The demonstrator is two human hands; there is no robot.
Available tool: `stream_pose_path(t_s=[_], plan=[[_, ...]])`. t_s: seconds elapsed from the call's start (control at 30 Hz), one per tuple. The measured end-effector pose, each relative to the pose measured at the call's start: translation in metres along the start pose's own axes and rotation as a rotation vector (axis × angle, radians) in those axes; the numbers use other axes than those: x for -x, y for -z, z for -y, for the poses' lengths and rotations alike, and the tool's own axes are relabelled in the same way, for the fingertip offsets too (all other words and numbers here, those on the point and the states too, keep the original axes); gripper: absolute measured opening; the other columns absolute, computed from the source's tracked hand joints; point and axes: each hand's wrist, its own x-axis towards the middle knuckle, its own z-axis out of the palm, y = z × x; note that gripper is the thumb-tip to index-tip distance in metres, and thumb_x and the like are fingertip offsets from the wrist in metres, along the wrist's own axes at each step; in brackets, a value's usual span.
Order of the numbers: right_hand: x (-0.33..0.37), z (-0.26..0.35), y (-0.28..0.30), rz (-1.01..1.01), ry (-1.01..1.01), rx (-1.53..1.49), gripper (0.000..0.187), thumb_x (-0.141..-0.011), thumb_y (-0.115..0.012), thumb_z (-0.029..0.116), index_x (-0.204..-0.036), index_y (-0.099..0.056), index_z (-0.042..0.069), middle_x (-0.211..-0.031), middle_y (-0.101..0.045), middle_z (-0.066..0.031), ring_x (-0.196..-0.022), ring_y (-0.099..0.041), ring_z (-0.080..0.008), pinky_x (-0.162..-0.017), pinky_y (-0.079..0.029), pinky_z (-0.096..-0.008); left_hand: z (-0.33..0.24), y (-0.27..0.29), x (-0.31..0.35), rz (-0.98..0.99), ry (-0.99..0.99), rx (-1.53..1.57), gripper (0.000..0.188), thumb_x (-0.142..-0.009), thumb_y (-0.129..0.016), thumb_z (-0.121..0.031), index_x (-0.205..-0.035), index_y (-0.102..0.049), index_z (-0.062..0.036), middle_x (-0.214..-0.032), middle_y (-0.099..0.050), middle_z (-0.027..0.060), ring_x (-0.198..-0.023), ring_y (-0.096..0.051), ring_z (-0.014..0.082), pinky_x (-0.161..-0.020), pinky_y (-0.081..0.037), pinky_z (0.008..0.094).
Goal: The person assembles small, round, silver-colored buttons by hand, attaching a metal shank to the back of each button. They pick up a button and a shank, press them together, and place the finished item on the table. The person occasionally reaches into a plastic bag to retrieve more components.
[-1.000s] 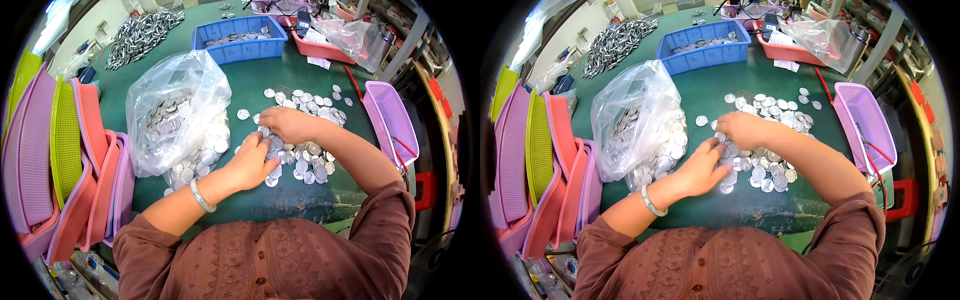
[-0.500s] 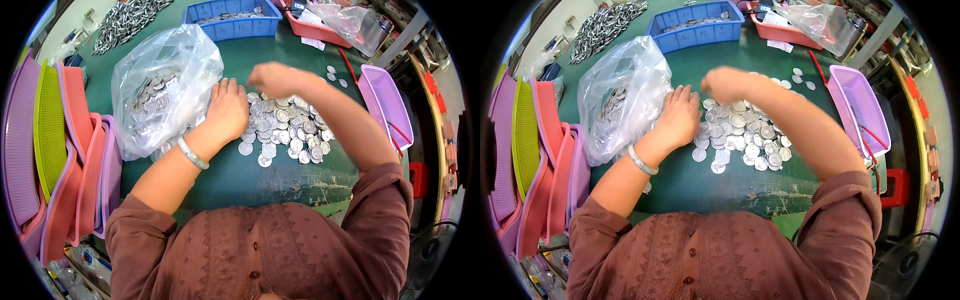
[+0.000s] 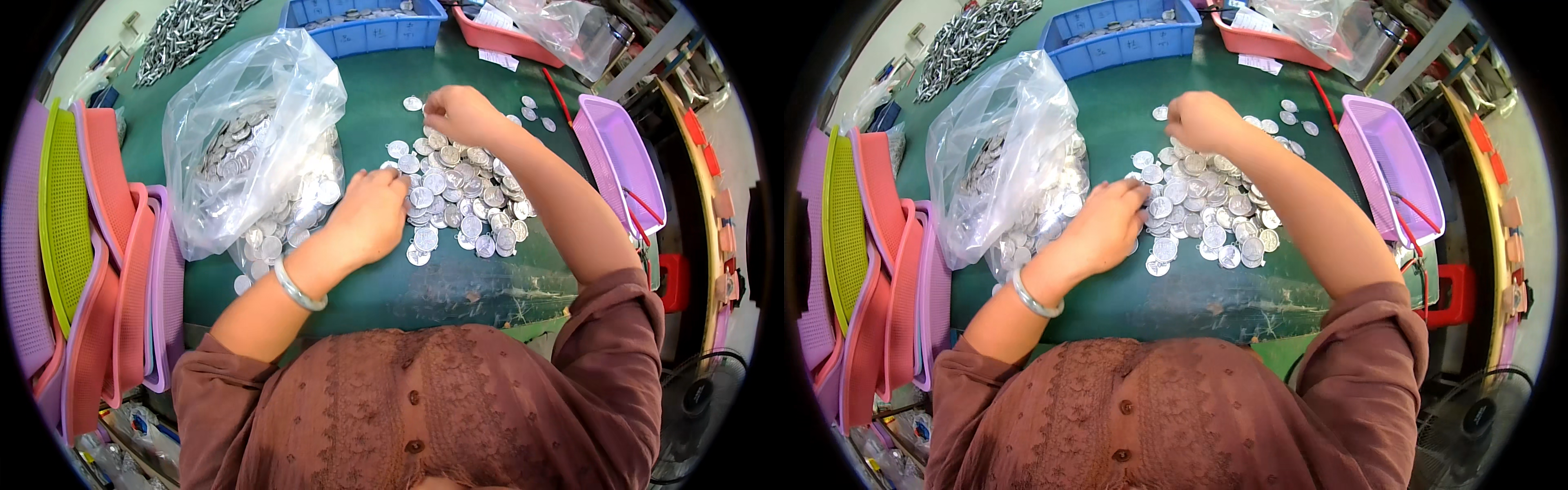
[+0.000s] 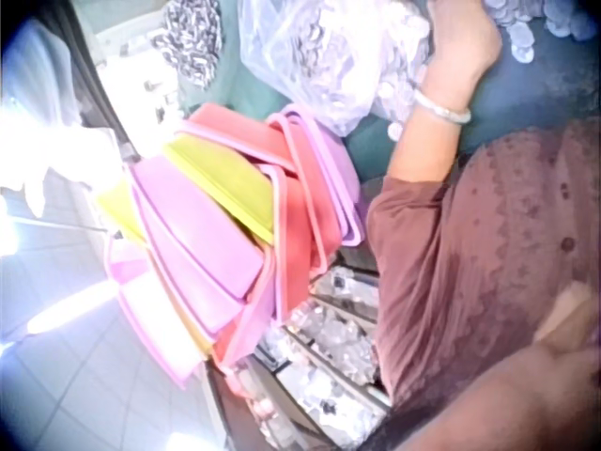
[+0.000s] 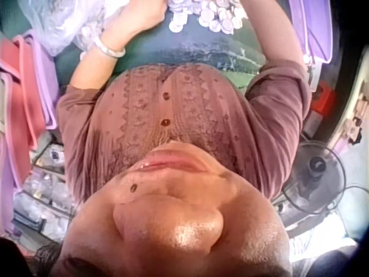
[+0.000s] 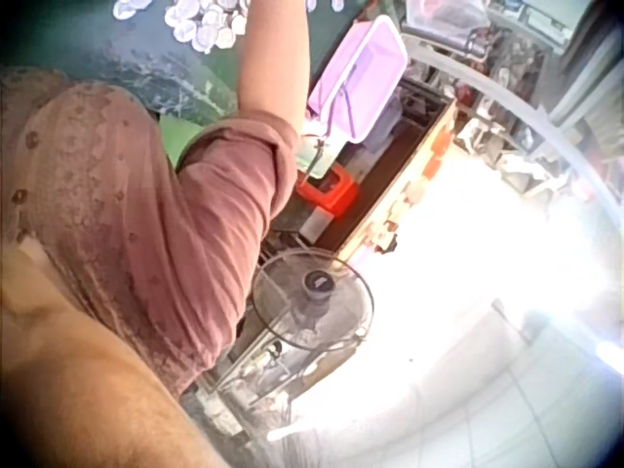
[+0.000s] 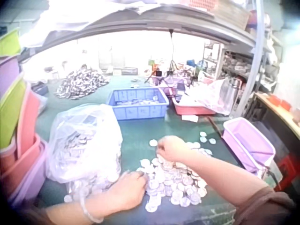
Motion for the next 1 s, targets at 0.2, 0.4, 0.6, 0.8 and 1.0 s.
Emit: stream_pose_path(t_s=[0.2, 0.4, 0.6, 0.8, 1.0], plan=[[-0.052, -0.012, -0.026, 0.022, -0.227, 0.237, 0.036, -0.068, -0.065, 0.032, -0.089, -0.063, 0.003, -0.093, -0.061, -0.015, -0.087, -0.058, -0.03, -0.075, -0.047, -0.0375, -0.015, -0.007, 0.021, -0.264, -0.049, 0.144, 0.028, -0.076, -0.052, -0.004, -0.103, -0.051, 0.0041, -0.11, -0.047, 0.0197, -0.102, -0.047, 0.0343, -0.086, -0.038, 0.038], [-0.063, -0.005, -0.023, 0.164, -0.294, 0.124, 0.036, -0.065, -0.07, 0.025, -0.092, -0.061, 0.003, -0.093, -0.061, -0.0136, -0.087, -0.058, -0.0315, -0.075, -0.047, -0.0384, -0.011, -0.01, 0.023, -0.329, 0.034, 0.402, 0.025, -0.074, -0.055, -0.004, -0.099, -0.055, 0.001, -0.107, -0.049, 0.0175, -0.096, -0.05, 0.0329, -0.08, -0.042, 0.0356], [-0.027, 0.014, -0.007, 0.128, -0.097, -0.529, 0.019, -0.068, -0.066, 0.006, -0.079, -0.052, 0.001, -0.071, -0.055, -0.0045, -0.065, -0.052, -0.0113, -0.059, -0.044, -0.024, -0.002, -0.004, 0.019, -0.388, 0.114, 0.681, 0.026, -0.078, -0.055, -0.005, -0.103, -0.054, 0.0003, -0.098, -0.054, 0.0101, -0.085, -0.053, 0.0182, -0.074, -0.043, 0.0266], [0.052, 0.058, -0.001, 0.101, -0.052, -1.05, 0.021, -0.07, -0.061, -0.005, -0.087, -0.05, 0.001, -0.076, -0.052, -0.0001, -0.07, -0.051, -0.0065, -0.065, -0.045, -0.0193, -0.01, 0.004, 0.016, -0.403, 0.284, 1.285, 0.021, -0.085, -0.051, -0.008, -0.104, -0.053, 0.0007, -0.086, -0.057, 0.0037, -0.074, -0.052, 0.0089, -0.067, -0.043, 0.0211], [0.097, 0.068, -0.009, -0.023, -0.103, -1.271, 0.021, -0.071, -0.062, -0.003, -0.089, -0.052, 0.001, -0.079, -0.055, -0.0011, -0.072, -0.052, -0.0073, -0.068, -0.045, -0.0203, -0.018, -0.003, 0.02, -0.319, 0.237, 1.355, 0.015, -0.085, -0.052, -0.01, -0.095, -0.056, 0.0009, -0.078, -0.059, 0.0035, -0.067, -0.053, 0.0081, -0.062, -0.044, 0.0205]])
